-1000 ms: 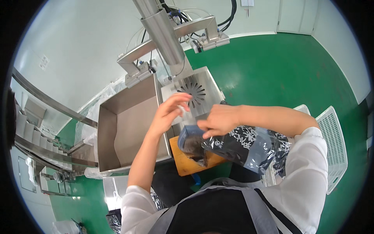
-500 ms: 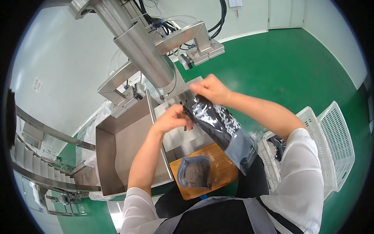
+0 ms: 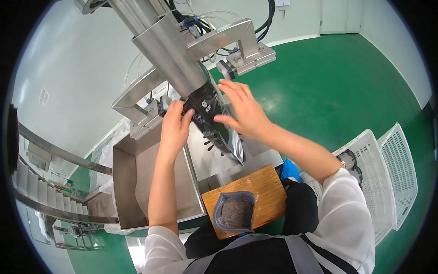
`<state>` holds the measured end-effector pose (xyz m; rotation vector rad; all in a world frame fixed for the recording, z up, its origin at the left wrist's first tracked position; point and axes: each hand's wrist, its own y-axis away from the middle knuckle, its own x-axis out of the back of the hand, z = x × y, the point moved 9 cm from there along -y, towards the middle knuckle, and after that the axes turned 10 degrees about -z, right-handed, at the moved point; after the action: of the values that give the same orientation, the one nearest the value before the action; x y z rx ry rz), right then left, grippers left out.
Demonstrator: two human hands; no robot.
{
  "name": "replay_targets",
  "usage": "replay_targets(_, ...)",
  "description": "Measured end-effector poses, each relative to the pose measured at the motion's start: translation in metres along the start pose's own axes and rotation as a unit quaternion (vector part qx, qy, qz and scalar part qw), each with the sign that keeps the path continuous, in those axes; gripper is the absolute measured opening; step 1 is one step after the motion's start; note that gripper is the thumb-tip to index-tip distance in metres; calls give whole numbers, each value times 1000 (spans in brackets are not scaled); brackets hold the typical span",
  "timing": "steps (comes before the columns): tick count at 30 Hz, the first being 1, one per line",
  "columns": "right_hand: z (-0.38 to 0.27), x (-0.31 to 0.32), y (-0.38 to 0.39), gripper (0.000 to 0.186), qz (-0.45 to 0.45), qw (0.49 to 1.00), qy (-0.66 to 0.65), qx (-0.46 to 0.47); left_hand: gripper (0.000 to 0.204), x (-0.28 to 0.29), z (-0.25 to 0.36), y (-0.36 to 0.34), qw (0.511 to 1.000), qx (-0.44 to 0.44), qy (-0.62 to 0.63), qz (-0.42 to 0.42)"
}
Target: Manually placing plastic bags under a filling nozzle, sealing them, and organizing them into a plastic crate in an industrial cleanroom.
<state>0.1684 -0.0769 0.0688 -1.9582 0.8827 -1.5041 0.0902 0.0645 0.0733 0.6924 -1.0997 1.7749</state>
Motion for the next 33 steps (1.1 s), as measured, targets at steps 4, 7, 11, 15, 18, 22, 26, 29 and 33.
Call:
replay_targets(4, -5, -30, -2, 42, -5, 991, -73, -109, 23, 12, 8, 3, 996, -11, -52, 65)
replay_targets(7, 11, -72, -1, 18, -138, 975, -87, -152, 25, 29, 28, 11, 990, -29, 59, 126)
replay_targets(11, 1, -40, 2, 25, -1, 989, -111, -101, 29, 21, 17, 72, 944, -137, 40, 297)
replay_targets(15, -12, -33, 3, 25, -22, 990, -101, -97, 34, -51, -162, 84, 915, 221, 228, 249)
replay_targets(18, -17, -34, 4, 25, -2, 989, -117, -87, 48, -81, -230, 69, 855, 272, 353, 264)
replay_targets(22, -18, -40, 3, 26, -18, 989, -111, -94, 69, -115, -261, 72, 695, 303, 587, 285)
replay_targets(26, -13, -42, 22, 23, -142, 945, -204, -211, 56, -123, -212, 128, 682, 370, 590, 224)
replay_targets(29, -32, -63, 55, 26, -296, 868, -350, -193, 41, -108, -114, 195, 769, 369, 515, 88)
replay_targets(33, -110, -61, 71, 51, -410, 807, -417, 80, 53, -95, -4, 305, 843, 334, 422, -18)
